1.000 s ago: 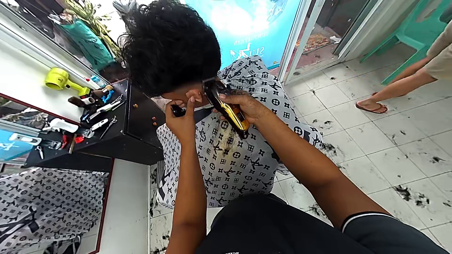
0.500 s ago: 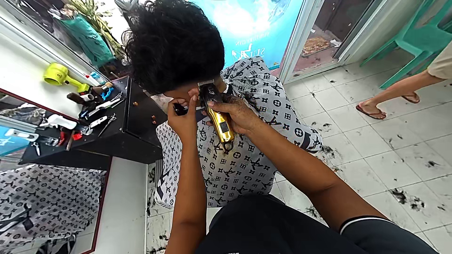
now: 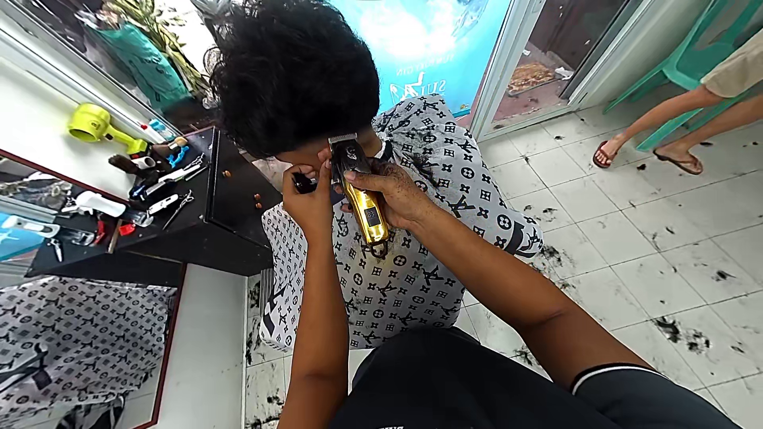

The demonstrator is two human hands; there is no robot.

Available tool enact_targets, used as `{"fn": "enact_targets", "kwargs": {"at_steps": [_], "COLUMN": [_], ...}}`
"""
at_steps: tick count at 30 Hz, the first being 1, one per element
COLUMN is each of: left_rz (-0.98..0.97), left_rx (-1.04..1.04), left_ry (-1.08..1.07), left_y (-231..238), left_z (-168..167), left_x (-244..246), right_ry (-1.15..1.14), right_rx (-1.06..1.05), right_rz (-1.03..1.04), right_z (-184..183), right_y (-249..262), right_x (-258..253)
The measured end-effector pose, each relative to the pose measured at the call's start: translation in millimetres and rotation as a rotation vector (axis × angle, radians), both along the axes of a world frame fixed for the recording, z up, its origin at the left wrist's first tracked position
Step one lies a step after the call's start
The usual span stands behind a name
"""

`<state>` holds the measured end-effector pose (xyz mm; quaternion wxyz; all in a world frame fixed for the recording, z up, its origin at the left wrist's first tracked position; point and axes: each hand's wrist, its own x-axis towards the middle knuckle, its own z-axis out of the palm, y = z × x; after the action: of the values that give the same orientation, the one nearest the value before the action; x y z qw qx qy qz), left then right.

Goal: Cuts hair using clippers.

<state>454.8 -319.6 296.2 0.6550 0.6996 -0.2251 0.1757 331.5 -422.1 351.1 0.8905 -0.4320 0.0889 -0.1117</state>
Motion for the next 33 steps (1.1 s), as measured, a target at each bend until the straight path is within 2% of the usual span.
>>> {"fn": "enact_targets", "kwargs": {"at_steps": [2,6,11,14,19,22,27,30,33], "left_rz": [-0.010,-0.016,-0.027,-0.026,-0.028,-0.068,-0.080,-0.048,-0.029], "left_rx": [-0.002,-0.004,-0.013,-0.015,-0.026,-0.041,-0.021,-0.008,-0.032], "left_ry": [-0.003,0.011,0.014,0.020,0.009,0.011,-0.020,-0.026,-0.025], "left_y": [0.7,0.8,0.4,0.0,0.2,4.5,1.6,-5.3,-4.0], "left_z": [-0.5,-1.3,-0.7,-1.3,-3.7,0.8,24.4,28.7,18.5], "left_x": [0.3,1.7,1.8,1.7,1.3,-2.3,-11.2,-11.2,-8.0], "right_ry": [0.035,-0.045,0.051,-0.001,-0.016,-0.085,-0.115,-0.009,0.093], "right_rx": [0.015,-0.068,-0.020,-0.081,-0.042,0.026,0.293,0.194,0.033], "right_rz": [0.004,-0.053,-0.019,-0.059,-0.065,-0.067,-0.042,-0.003,0.023], "right_z": [0.5,-3.3,-0.8,-2.1,-4.3,-10.8,-29.1,-30.6,-23.0], "right_y": [0.1,1.6,1.8,5.0,6.5,9.3,12.7,11.2,8.4], "right_x": [0.4,2.7,1.8,4.5,6.3,-3.8,-26.6,-30.3,-29.1]}}
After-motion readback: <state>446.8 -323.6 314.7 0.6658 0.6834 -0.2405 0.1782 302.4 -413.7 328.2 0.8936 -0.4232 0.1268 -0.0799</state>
